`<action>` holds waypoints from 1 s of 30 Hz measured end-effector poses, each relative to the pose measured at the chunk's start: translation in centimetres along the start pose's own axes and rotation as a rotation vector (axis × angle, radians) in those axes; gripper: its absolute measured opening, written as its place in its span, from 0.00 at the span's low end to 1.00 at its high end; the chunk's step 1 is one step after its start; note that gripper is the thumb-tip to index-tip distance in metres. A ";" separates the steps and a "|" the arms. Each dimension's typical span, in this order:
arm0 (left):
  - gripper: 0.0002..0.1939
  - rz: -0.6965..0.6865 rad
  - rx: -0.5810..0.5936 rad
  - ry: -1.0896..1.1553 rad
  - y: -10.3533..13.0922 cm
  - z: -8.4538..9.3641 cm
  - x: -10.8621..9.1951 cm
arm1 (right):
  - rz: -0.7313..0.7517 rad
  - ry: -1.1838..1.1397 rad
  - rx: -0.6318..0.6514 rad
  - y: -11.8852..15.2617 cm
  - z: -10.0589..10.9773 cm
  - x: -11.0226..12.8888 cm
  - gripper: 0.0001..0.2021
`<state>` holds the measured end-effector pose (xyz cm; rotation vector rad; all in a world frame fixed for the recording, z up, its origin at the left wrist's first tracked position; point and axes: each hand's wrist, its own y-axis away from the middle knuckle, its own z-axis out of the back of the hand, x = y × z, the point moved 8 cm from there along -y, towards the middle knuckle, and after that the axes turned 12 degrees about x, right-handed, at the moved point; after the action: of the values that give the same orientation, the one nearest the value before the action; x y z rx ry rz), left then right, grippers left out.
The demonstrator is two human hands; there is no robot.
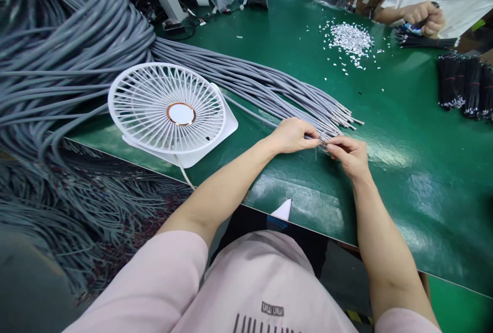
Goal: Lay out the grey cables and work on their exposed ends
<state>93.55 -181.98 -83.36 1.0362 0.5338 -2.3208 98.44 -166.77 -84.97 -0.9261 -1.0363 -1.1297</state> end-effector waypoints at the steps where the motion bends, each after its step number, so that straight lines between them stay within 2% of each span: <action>1: 0.11 0.002 -0.003 -0.010 0.0 -0.1 -0.1 | 0.005 0.017 -0.001 0.0 0.0 0.0 0.06; 6: 0.12 0.033 -0.049 -0.026 -0.1 -0.3 0.1 | 0.027 0.088 0.021 0.3 -0.3 1.1 0.04; 9: 0.13 0.090 -0.068 -0.012 -0.5 -0.7 1.1 | 0.111 0.085 0.147 1.0 -2.0 3.2 0.03; 12: 0.12 0.131 -0.096 0.108 -0.9 -0.9 2.2 | 0.204 0.051 0.235 1.9 -3.1 5.0 0.02; 15: 0.12 0.139 -0.133 0.356 -0.9 -0.7 2.9 | 0.194 0.158 0.167 2.2 -3.1 4.7 0.06; 19: 0.09 0.154 -0.131 0.659 -0.8 -0.7 3.3 | 0.176 0.495 0.156 1.3 -4.3 3.3 0.19; 23: 0.09 0.163 -0.172 0.796 -0.7 -0.5 3.6 | 0.159 0.687 0.055 0.4 -4.4 2.8 0.19; 25: 0.08 0.167 -0.209 0.850 -0.6 -0.3 3.8 | 0.116 0.621 -0.049 0.2 -3.5 2.7 0.14; 27: 0.08 0.157 -0.231 0.889 -0.6 -0.1 3.8 | 0.042 0.444 -0.147 0.1 -2.4 2.2 0.06; 30: 0.08 0.129 -0.235 0.918 -0.6 0.2 3.4 | -0.113 0.084 -0.174 -0.3 -2.1 0.7 0.13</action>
<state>91.18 -182.72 -85.70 1.9170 1.0028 -1.5136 98.58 -168.95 -84.86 -0.9581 -0.9422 -1.3585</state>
